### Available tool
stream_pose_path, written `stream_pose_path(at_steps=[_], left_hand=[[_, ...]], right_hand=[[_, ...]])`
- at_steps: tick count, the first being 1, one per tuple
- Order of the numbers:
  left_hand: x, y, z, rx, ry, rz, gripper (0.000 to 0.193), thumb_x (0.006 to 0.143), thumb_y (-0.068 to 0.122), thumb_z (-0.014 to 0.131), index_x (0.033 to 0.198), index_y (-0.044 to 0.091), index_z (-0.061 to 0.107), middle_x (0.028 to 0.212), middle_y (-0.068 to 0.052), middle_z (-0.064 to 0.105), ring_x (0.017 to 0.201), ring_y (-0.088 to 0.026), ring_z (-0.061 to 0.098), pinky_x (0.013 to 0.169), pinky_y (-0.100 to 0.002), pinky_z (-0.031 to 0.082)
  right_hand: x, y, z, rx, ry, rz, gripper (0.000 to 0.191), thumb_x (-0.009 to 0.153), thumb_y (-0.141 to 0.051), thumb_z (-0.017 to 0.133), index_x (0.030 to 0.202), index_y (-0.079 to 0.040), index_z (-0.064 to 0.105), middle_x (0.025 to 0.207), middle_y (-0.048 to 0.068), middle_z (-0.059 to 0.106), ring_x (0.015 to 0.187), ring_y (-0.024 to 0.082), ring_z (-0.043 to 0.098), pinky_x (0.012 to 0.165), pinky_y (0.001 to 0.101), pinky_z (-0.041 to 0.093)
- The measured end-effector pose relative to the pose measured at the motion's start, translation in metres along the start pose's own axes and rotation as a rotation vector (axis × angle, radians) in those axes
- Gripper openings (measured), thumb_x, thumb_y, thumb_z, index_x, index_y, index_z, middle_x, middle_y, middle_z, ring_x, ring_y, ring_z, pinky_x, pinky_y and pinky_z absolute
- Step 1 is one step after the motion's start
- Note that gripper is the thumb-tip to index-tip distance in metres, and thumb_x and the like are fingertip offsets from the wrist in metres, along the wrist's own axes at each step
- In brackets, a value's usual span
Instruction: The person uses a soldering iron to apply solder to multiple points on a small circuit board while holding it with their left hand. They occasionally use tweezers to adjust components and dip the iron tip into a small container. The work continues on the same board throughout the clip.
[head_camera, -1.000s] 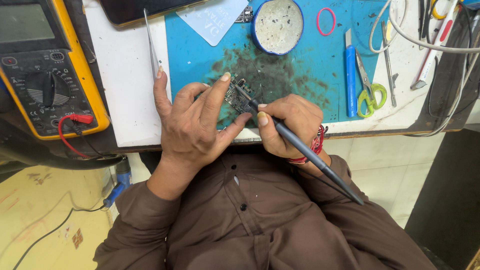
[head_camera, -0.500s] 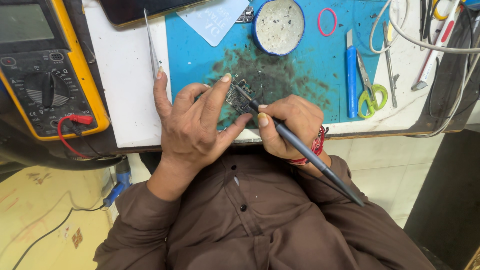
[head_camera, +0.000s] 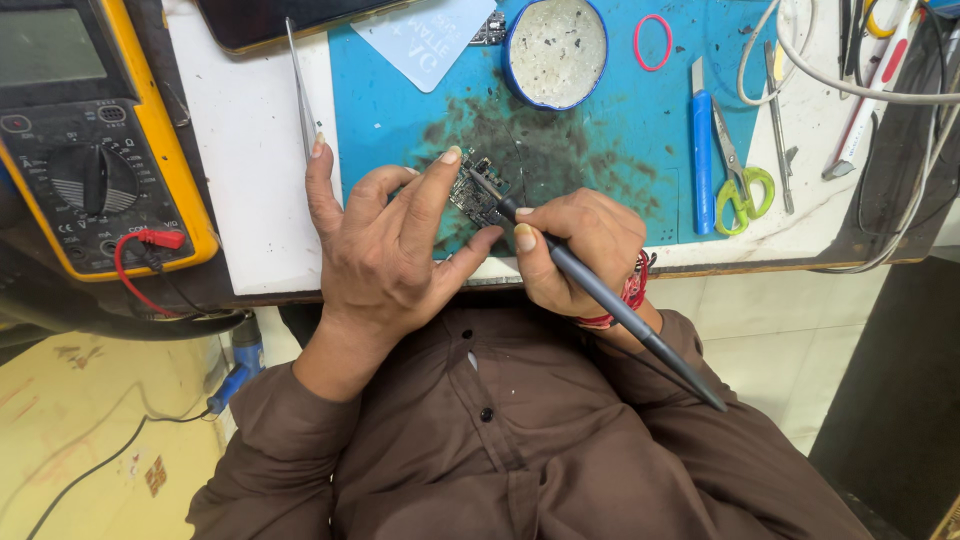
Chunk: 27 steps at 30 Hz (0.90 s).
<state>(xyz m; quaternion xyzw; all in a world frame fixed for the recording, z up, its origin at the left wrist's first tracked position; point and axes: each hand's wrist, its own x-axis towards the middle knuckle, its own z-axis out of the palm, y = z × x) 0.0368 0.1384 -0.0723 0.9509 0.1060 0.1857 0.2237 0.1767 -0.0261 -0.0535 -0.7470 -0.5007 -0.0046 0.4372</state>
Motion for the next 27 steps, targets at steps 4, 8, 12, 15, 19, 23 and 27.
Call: stream_pose_path(at_steps=[4,8,12,15,19,23,27], left_hand=[[0.0,-0.001,0.001,0.004,0.002,0.005,0.074,0.101,0.045,0.081,0.151,0.004,0.047,0.109,-0.001,0.074,0.118,-0.022,0.061,0.13,-0.058,0.007],[0.0,0.0,0.001,0.01,-0.002,0.001,0.073,0.101,0.045,0.081,0.151,0.004,0.047,0.107,-0.001,0.073,0.118,-0.022,0.061,0.13,-0.058,0.007],[0.0,-0.001,0.001,0.01,0.002,0.005,0.074,0.101,0.045,0.081,0.151,0.004,0.047,0.108,-0.001,0.074,0.118,-0.022,0.061,0.13,-0.058,0.007],[0.0,0.0,0.001,0.008,-0.001,0.003,0.073,0.101,0.044,0.081,0.151,0.004,0.047,0.108,-0.001,0.074,0.118,-0.022,0.061,0.13,-0.058,0.008],[0.0,0.0,0.001,0.01,0.001,0.008,0.075,0.103,0.048,0.082,0.154,0.005,0.047,0.106,-0.001,0.073,0.117,-0.022,0.062,0.129,-0.058,0.008],[0.004,0.001,-0.001,-0.02,0.033,0.017,0.073,0.106,0.042,0.082,0.155,0.004,0.044,0.111,-0.005,0.072,0.116,-0.024,0.061,0.128,-0.059,0.01],[0.01,0.0,-0.005,-0.096,-0.035,-0.014,0.068,0.094,0.013,0.071,0.154,0.005,0.04,0.125,-0.006,0.07,0.125,-0.026,0.059,0.131,-0.059,0.01]], right_hand=[[0.0,-0.001,0.001,0.008,0.018,0.023,0.008,0.096,-0.004,0.071,0.096,-0.002,0.063,0.085,0.012,0.071,0.068,0.026,0.067,0.06,0.0338,0.051],[0.001,-0.001,0.001,0.013,0.019,0.011,0.008,0.096,-0.003,0.071,0.096,-0.001,0.063,0.084,0.012,0.071,0.068,0.026,0.067,0.063,0.0352,0.051],[0.002,0.0,0.001,0.012,0.021,-0.005,0.008,0.094,-0.003,0.071,0.095,-0.001,0.063,0.083,0.012,0.071,0.066,0.026,0.066,0.062,0.0352,0.051],[0.0,0.0,0.001,0.009,0.02,0.015,0.008,0.097,-0.004,0.071,0.097,-0.001,0.063,0.086,0.013,0.072,0.069,0.027,0.068,0.064,0.0351,0.052],[-0.005,0.002,0.002,-0.006,0.067,0.044,0.007,0.1,-0.006,0.07,0.101,-0.002,0.064,0.089,0.013,0.071,0.072,0.027,0.068,0.062,0.0332,0.052],[-0.013,0.005,0.001,0.002,0.127,0.119,0.016,0.104,-0.013,0.07,0.114,-0.003,0.062,0.094,0.014,0.068,0.074,0.023,0.066,0.065,0.0314,0.05],[-0.02,0.008,0.004,0.01,0.191,0.153,0.03,0.109,-0.018,0.07,0.13,-0.004,0.055,0.104,0.012,0.064,0.082,0.019,0.061,0.076,0.0284,0.049]])
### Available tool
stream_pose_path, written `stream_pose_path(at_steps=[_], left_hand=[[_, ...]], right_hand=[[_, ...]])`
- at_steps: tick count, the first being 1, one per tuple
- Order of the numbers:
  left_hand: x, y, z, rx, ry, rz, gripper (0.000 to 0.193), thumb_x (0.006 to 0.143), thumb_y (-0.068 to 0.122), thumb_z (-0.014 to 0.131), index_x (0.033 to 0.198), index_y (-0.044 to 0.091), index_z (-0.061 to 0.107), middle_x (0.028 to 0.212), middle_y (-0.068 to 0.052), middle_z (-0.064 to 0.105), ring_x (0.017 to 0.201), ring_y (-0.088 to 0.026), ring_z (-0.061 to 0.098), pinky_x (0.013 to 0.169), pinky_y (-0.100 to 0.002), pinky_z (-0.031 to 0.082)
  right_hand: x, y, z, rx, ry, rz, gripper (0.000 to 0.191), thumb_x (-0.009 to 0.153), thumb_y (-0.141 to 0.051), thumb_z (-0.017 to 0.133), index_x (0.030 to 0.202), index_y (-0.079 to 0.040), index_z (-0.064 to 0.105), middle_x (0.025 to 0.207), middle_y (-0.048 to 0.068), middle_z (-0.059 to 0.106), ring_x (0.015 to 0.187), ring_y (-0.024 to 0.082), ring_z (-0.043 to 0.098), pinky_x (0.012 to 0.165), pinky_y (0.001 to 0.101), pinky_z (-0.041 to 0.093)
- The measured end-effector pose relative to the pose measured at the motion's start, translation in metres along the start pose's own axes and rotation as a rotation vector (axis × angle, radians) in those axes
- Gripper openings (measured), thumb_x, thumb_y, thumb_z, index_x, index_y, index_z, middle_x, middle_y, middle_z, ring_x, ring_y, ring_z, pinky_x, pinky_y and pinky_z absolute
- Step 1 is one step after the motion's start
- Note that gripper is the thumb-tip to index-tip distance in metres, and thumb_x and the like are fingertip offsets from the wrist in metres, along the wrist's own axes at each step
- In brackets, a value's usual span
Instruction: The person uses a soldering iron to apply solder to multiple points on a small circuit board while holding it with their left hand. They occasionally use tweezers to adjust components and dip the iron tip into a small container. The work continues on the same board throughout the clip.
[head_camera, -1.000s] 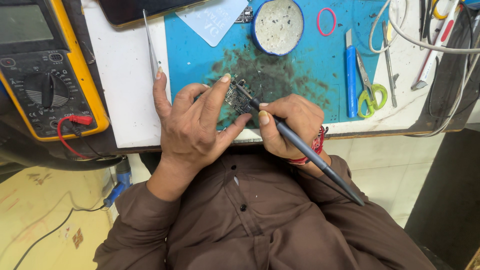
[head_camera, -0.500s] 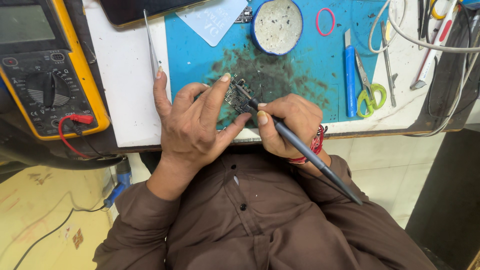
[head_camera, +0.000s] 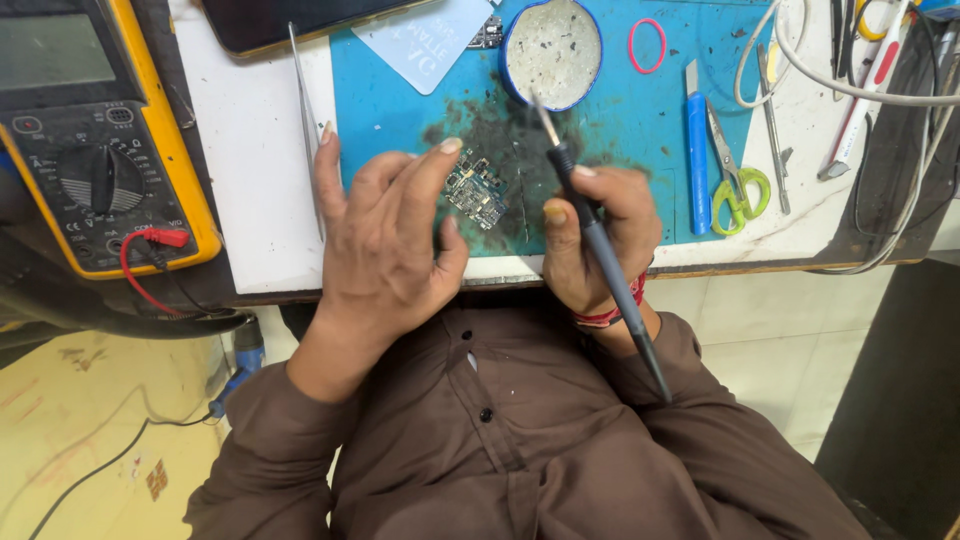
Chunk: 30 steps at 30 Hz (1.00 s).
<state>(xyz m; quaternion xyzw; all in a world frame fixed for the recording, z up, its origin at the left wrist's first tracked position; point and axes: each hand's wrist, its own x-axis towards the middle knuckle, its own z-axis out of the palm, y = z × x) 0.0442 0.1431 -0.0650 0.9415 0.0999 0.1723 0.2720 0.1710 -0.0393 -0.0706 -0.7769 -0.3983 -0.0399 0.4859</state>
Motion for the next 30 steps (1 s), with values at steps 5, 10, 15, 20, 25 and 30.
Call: stream_pose_path(at_steps=[5,10,15,20,25,30], left_hand=[[0.005,0.0,0.002,0.041,-0.062,0.084,0.071,0.09,0.006,0.07,0.155,0.005,0.042,0.128,-0.003,0.071,0.131,-0.027,0.058,0.129,-0.061,0.006],[-0.002,0.001,0.006,0.093,0.024,0.032,0.06,0.101,0.018,0.075,0.152,0.007,0.046,0.122,-0.002,0.07,0.121,-0.022,0.058,0.129,-0.061,0.006],[-0.006,0.0,0.008,0.121,0.076,-0.008,0.057,0.102,0.031,0.076,0.145,0.003,0.049,0.125,-0.005,0.065,0.121,-0.025,0.057,0.131,-0.061,0.009],[-0.007,0.002,0.004,0.15,0.093,-0.086,0.046,0.095,0.038,0.079,0.127,0.008,0.067,0.131,-0.01,0.06,0.124,-0.029,0.053,0.127,-0.062,0.013],[-0.004,0.003,0.005,0.165,0.077,-0.105,0.042,0.09,0.042,0.079,0.115,0.008,0.072,0.14,-0.011,0.057,0.129,-0.029,0.05,0.126,-0.062,0.014],[-0.006,0.003,0.006,0.173,0.079,-0.1,0.043,0.088,0.043,0.08,0.113,0.009,0.074,0.144,-0.011,0.057,0.13,-0.028,0.05,0.126,-0.063,0.013]], right_hand=[[-0.007,0.003,0.007,0.096,0.101,0.062,0.03,0.112,-0.015,0.069,0.134,-0.004,0.052,0.11,0.014,0.058,0.087,0.016,0.058,0.08,0.0261,0.049],[-0.007,0.0,0.004,0.123,0.065,0.113,0.029,0.111,-0.018,0.067,0.132,-0.004,0.055,0.1,0.01,0.065,0.083,0.014,0.062,0.076,0.0258,0.05],[0.001,-0.005,-0.004,0.124,-0.059,0.077,0.018,0.107,-0.016,0.065,0.119,-0.003,0.06,0.095,0.011,0.07,0.075,0.018,0.069,0.067,0.0293,0.054],[0.014,-0.007,-0.005,0.054,-0.179,-0.132,0.011,0.095,-0.011,0.07,0.101,-0.002,0.064,0.083,0.013,0.069,0.07,0.027,0.067,0.064,0.0362,0.052],[0.021,-0.01,-0.003,0.054,-0.219,-0.184,0.011,0.094,-0.01,0.071,0.099,-0.002,0.064,0.083,0.013,0.07,0.071,0.029,0.068,0.066,0.0376,0.052],[0.023,-0.01,-0.002,0.037,-0.227,-0.206,0.012,0.092,-0.009,0.072,0.098,-0.002,0.064,0.081,0.012,0.069,0.069,0.028,0.067,0.064,0.0376,0.052]])
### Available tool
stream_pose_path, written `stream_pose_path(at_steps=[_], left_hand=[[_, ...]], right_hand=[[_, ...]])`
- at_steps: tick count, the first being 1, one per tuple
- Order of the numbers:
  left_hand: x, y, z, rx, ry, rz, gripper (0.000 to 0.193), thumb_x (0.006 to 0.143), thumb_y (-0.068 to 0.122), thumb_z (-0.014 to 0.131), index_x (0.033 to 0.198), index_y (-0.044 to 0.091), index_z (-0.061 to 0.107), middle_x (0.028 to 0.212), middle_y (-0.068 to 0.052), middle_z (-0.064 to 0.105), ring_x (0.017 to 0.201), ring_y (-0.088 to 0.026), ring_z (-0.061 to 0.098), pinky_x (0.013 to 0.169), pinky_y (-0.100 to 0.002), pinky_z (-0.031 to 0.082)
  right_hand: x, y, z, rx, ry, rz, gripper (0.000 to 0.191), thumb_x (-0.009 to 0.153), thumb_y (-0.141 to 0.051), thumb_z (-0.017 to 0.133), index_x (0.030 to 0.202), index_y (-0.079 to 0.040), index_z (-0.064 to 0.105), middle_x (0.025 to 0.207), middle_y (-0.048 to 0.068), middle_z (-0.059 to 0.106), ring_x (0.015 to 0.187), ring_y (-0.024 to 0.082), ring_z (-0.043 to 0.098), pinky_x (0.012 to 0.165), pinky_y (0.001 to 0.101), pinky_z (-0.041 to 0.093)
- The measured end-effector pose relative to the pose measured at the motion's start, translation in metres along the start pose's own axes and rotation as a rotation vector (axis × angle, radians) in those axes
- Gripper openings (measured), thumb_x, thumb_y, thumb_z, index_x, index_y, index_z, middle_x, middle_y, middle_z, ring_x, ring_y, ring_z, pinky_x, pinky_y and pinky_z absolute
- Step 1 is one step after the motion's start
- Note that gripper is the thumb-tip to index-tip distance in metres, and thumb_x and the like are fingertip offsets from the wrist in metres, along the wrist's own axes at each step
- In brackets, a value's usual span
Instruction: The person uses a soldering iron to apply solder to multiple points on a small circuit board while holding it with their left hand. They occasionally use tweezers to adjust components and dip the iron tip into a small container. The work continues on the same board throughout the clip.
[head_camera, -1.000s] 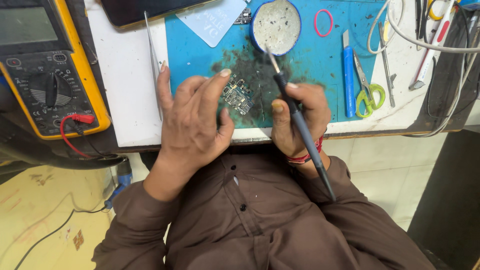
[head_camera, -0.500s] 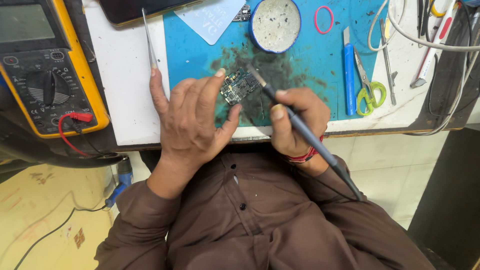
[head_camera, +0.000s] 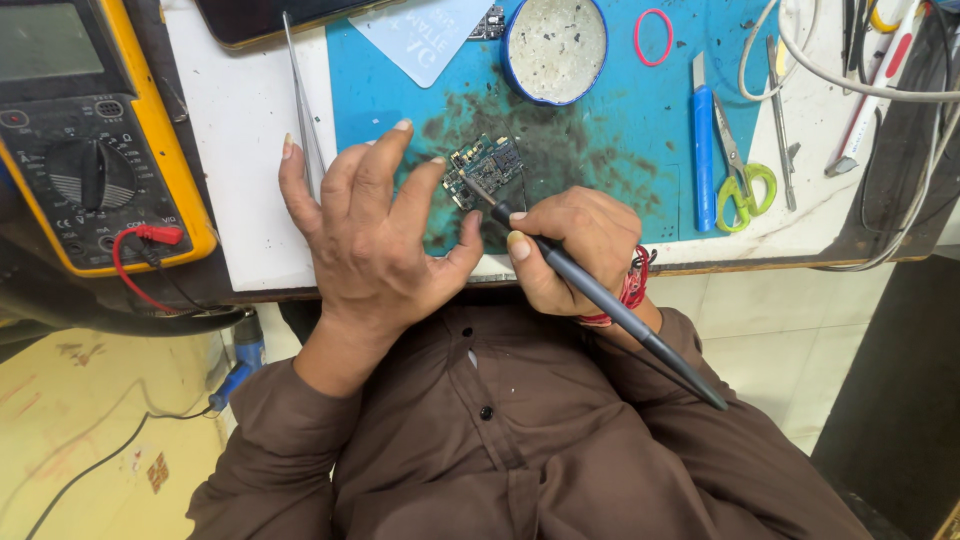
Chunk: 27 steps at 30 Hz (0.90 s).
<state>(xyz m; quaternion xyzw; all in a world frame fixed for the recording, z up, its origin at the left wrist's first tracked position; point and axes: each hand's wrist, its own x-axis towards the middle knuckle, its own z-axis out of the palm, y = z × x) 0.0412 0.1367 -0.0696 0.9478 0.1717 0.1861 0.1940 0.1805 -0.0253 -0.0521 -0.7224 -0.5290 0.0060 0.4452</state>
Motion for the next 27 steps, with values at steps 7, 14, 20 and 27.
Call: stream_pose_path(at_steps=[7,14,20,27], left_hand=[[-0.0019,-0.0011,0.0018,0.005,0.012,0.012,0.038,0.089,0.041,0.08,0.112,0.011,0.078,0.144,-0.01,0.059,0.13,-0.027,0.052,0.127,-0.062,0.014],[-0.0017,-0.0008,0.0023,-0.005,0.013,0.004,0.038,0.09,0.041,0.08,0.112,0.01,0.078,0.144,-0.01,0.059,0.13,-0.027,0.052,0.126,-0.061,0.014],[-0.0014,-0.0011,0.0029,0.003,0.015,0.011,0.037,0.09,0.041,0.08,0.111,0.011,0.078,0.143,-0.01,0.059,0.13,-0.027,0.052,0.126,-0.061,0.013],[-0.0013,-0.0011,0.0029,-0.002,0.018,0.014,0.037,0.09,0.041,0.08,0.111,0.011,0.079,0.143,-0.01,0.06,0.13,-0.027,0.051,0.126,-0.061,0.014]], right_hand=[[0.0007,0.0009,-0.0003,0.005,-0.018,-0.012,0.012,0.092,-0.008,0.072,0.097,-0.002,0.063,0.081,0.012,0.07,0.068,0.028,0.067,0.063,0.0372,0.051],[0.0018,-0.0002,-0.0003,0.006,-0.008,-0.01,0.011,0.091,-0.006,0.072,0.096,-0.002,0.063,0.08,0.012,0.07,0.066,0.027,0.066,0.062,0.0367,0.051],[0.0025,-0.0003,-0.0009,0.011,-0.011,-0.012,0.012,0.09,-0.006,0.072,0.096,-0.002,0.063,0.08,0.012,0.069,0.067,0.027,0.067,0.063,0.0368,0.051],[0.0023,-0.0006,-0.0005,0.008,-0.014,-0.006,0.012,0.091,-0.006,0.072,0.097,-0.002,0.063,0.081,0.012,0.07,0.068,0.027,0.067,0.063,0.0368,0.051]])
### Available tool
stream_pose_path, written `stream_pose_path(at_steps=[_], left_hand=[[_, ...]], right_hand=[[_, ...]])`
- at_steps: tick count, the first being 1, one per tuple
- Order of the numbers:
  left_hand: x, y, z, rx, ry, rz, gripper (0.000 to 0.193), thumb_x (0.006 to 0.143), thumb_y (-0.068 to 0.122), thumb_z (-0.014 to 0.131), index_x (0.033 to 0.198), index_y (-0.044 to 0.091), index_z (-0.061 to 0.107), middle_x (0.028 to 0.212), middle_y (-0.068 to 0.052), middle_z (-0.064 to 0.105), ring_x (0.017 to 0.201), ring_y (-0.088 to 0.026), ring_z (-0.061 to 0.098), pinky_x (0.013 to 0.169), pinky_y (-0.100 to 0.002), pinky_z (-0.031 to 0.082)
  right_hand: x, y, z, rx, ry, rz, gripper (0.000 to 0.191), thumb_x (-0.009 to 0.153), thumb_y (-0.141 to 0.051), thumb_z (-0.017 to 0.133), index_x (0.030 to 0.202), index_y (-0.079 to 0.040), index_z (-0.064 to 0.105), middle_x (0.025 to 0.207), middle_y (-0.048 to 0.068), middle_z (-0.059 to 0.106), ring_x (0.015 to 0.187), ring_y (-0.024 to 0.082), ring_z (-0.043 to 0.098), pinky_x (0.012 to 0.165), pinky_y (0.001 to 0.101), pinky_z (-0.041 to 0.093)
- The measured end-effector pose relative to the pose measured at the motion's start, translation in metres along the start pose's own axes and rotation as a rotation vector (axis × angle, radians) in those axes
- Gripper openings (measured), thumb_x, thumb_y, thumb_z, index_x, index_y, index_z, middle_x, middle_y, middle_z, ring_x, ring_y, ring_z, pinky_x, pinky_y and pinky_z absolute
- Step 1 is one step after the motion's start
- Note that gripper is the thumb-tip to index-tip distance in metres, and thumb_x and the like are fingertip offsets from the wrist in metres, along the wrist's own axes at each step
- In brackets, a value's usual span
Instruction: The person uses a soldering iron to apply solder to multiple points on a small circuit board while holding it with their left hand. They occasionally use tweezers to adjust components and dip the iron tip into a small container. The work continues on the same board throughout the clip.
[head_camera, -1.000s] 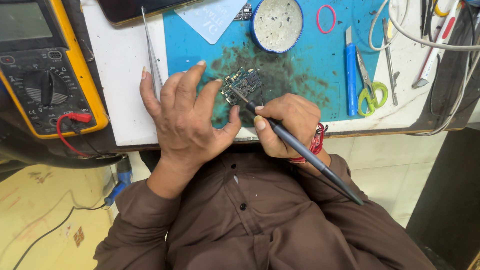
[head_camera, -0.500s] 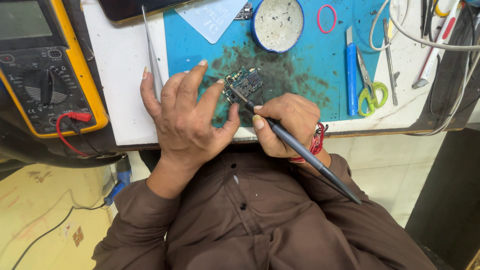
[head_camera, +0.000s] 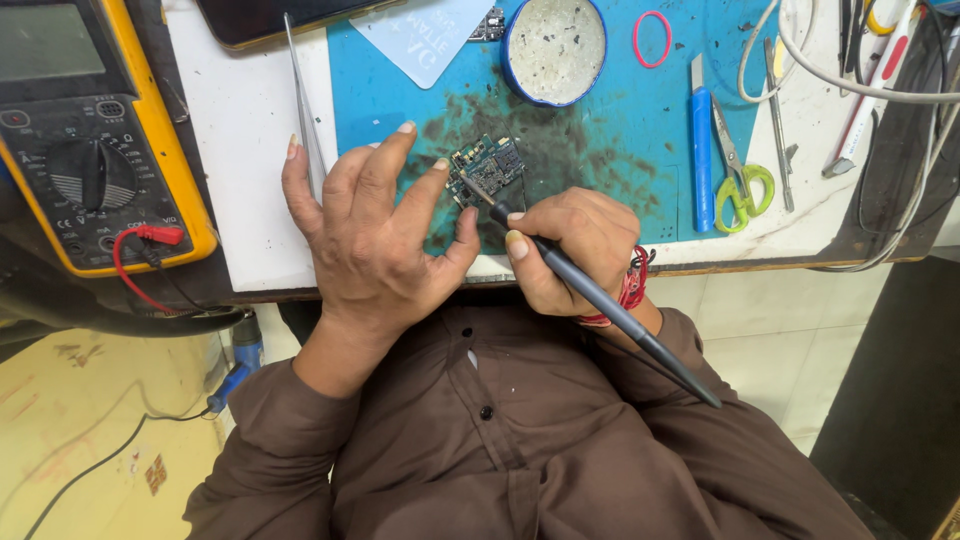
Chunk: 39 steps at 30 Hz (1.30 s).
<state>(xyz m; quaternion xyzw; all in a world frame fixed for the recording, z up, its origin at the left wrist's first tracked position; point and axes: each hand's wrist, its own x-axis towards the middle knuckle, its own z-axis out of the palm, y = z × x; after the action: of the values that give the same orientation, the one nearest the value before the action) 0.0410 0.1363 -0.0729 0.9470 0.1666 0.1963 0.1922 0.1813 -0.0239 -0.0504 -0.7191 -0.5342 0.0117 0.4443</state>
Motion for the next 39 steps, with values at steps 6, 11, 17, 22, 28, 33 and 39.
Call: stream_pose_path(at_steps=[6,11,17,22,28,33,39], left_hand=[[0.0003,0.0005,-0.0012,-0.002,-0.007,-0.004,0.036,0.09,0.04,0.08,0.111,0.011,0.079,0.143,-0.01,0.06,0.13,-0.027,0.051,0.127,-0.061,0.014],[0.0,0.0007,-0.0017,-0.002,-0.003,-0.003,0.036,0.089,0.04,0.08,0.111,0.011,0.079,0.143,-0.009,0.06,0.13,-0.027,0.052,0.126,-0.06,0.015],[0.0001,0.0006,-0.0015,0.0,-0.002,-0.002,0.036,0.09,0.04,0.081,0.11,0.01,0.079,0.143,-0.009,0.06,0.128,-0.026,0.053,0.127,-0.06,0.015],[0.0004,0.0005,-0.0008,0.007,-0.002,0.002,0.036,0.09,0.04,0.08,0.111,0.01,0.079,0.143,-0.009,0.06,0.129,-0.027,0.053,0.127,-0.06,0.014],[-0.0003,0.0011,-0.0008,0.008,-0.005,0.0,0.035,0.09,0.04,0.08,0.11,0.011,0.079,0.143,-0.009,0.061,0.129,-0.026,0.053,0.127,-0.06,0.014],[-0.0002,0.0006,-0.0008,0.003,-0.007,0.0,0.036,0.091,0.04,0.08,0.111,0.01,0.079,0.143,-0.009,0.061,0.13,-0.026,0.053,0.127,-0.06,0.014],[-0.0009,0.0004,-0.0001,0.008,-0.008,0.002,0.036,0.091,0.04,0.08,0.111,0.01,0.079,0.143,-0.009,0.06,0.13,-0.026,0.053,0.127,-0.06,0.014]], right_hand=[[0.0006,0.0003,0.0017,-0.009,0.006,-0.003,0.012,0.091,-0.005,0.073,0.097,-0.001,0.064,0.081,0.012,0.07,0.068,0.027,0.068,0.063,0.0364,0.052],[0.0008,0.0,0.0024,-0.006,0.013,-0.003,0.012,0.09,-0.005,0.074,0.096,-0.001,0.065,0.08,0.012,0.07,0.067,0.027,0.068,0.063,0.0363,0.052],[0.0009,-0.0002,0.0021,-0.008,0.014,-0.004,0.012,0.09,-0.006,0.073,0.097,-0.002,0.064,0.082,0.012,0.07,0.068,0.028,0.069,0.064,0.0367,0.052],[0.0009,-0.0008,0.0,-0.012,-0.002,0.005,0.012,0.089,-0.004,0.073,0.096,-0.002,0.063,0.081,0.012,0.07,0.067,0.028,0.067,0.063,0.0373,0.051],[0.0011,-0.0008,0.0006,-0.012,0.004,0.003,0.012,0.089,-0.004,0.073,0.096,-0.001,0.064,0.081,0.012,0.07,0.067,0.027,0.067,0.062,0.0368,0.052],[0.0011,-0.0004,0.0021,-0.015,0.014,-0.002,0.012,0.09,-0.005,0.073,0.096,-0.002,0.064,0.081,0.011,0.07,0.067,0.027,0.068,0.063,0.0365,0.052],[0.0006,-0.0007,0.0014,-0.019,0.009,0.001,0.012,0.09,-0.005,0.073,0.096,-0.002,0.064,0.08,0.011,0.07,0.066,0.027,0.067,0.062,0.0367,0.051]])
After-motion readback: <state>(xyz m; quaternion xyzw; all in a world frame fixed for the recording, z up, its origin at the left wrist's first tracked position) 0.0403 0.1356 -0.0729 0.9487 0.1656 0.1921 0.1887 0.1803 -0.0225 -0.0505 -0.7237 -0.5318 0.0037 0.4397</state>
